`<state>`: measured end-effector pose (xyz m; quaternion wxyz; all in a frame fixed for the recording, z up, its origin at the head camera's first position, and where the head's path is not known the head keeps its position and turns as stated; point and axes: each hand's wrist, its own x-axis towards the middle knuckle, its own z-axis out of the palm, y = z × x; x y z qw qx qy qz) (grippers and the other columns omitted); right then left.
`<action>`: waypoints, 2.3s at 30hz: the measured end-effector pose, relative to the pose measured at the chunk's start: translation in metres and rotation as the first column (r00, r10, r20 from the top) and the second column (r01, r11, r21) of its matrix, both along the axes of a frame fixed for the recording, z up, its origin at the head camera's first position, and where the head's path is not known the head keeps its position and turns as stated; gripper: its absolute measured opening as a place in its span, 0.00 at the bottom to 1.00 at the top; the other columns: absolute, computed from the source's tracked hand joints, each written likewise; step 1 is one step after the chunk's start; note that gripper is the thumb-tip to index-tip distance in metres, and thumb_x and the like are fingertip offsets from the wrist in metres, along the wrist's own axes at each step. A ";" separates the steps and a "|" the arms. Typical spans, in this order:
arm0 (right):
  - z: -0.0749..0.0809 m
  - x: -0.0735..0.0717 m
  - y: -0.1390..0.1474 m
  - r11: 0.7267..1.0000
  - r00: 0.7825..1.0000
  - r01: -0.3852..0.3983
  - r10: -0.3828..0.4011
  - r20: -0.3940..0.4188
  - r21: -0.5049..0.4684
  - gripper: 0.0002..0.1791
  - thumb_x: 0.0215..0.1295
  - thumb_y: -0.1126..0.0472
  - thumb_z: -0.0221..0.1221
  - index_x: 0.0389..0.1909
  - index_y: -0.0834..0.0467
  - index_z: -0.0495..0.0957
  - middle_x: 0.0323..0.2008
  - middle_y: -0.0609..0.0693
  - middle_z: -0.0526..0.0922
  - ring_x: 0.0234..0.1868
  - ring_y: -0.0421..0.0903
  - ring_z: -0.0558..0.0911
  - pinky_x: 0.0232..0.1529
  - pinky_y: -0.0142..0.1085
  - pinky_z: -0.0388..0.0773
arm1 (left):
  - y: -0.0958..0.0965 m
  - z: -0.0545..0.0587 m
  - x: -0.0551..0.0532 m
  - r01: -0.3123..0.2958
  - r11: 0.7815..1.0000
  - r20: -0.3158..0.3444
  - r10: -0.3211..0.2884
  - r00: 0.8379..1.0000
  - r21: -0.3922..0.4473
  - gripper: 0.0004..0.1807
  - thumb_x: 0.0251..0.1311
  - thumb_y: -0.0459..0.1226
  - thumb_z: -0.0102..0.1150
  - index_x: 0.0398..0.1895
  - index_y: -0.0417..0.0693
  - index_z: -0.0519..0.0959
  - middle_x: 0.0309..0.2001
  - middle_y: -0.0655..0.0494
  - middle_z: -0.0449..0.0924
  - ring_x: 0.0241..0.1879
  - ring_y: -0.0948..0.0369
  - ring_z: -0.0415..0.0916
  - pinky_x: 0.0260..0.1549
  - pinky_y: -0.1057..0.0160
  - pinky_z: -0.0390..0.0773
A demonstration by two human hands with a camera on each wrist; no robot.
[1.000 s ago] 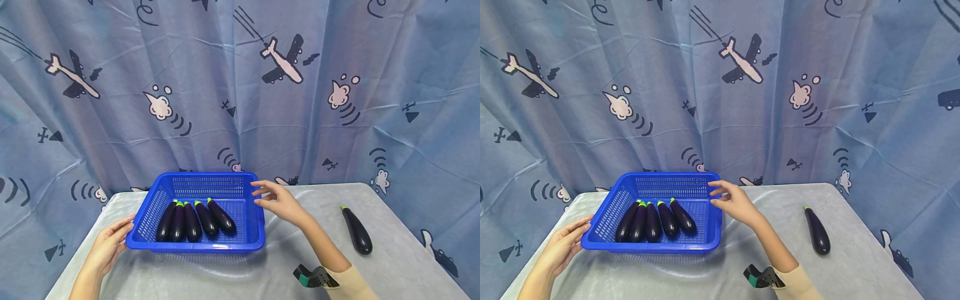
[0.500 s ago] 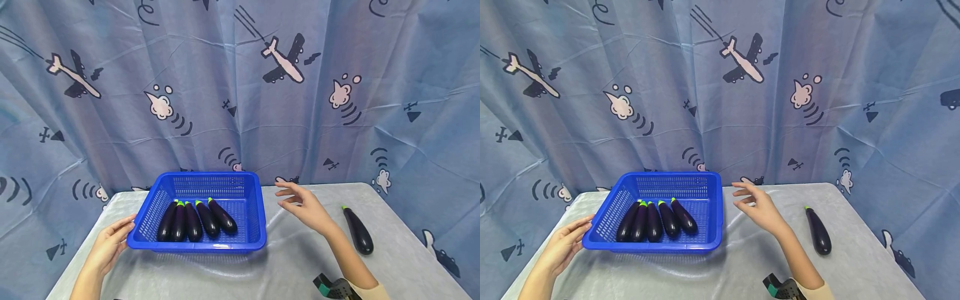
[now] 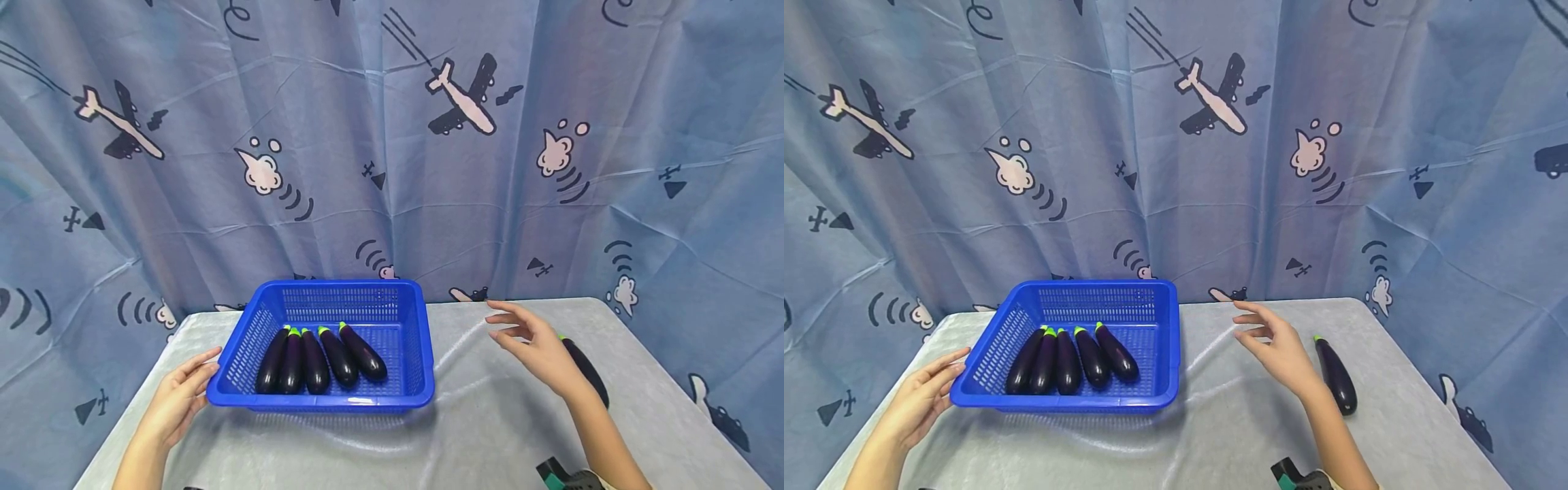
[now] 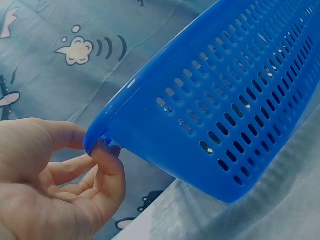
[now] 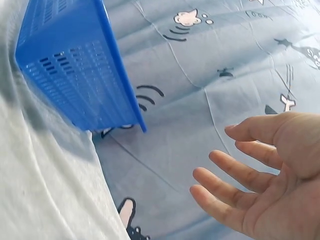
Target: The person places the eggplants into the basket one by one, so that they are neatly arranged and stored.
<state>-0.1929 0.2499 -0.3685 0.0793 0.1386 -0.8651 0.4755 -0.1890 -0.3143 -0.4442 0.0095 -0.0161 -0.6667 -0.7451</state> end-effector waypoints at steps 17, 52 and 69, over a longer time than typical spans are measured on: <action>-0.023 0.003 0.048 0.993 0.992 0.118 -0.118 -0.033 -0.011 0.28 0.78 0.67 0.59 0.74 0.69 0.66 0.60 0.72 0.81 0.45 0.22 0.80 0.43 0.23 0.82 | 0.002 0.003 -0.001 -0.022 0.999 0.049 0.023 0.999 -0.031 0.22 0.82 0.33 0.49 0.43 0.74 0.86 0.45 0.72 0.87 0.43 0.69 0.86 0.40 0.67 0.87; -0.056 -0.002 0.121 0.905 0.898 0.422 -0.424 0.113 0.048 0.30 0.81 0.62 0.54 0.75 0.73 0.61 0.66 0.81 0.71 0.35 0.17 0.74 0.35 0.21 0.80 | 0.003 0.005 -0.001 -0.027 0.999 0.068 0.029 0.997 -0.035 0.22 0.82 0.33 0.49 0.42 0.74 0.86 0.44 0.73 0.87 0.43 0.70 0.86 0.39 0.68 0.87; -0.079 -0.007 0.142 0.881 0.834 0.443 -0.473 0.283 0.167 0.38 0.79 0.55 0.58 0.77 0.73 0.56 0.70 0.79 0.66 0.69 0.77 0.68 0.63 0.62 0.75 | 0.003 0.005 -0.001 -0.025 0.999 0.069 0.027 0.997 -0.029 0.22 0.82 0.33 0.49 0.42 0.74 0.86 0.44 0.73 0.87 0.43 0.70 0.86 0.39 0.68 0.86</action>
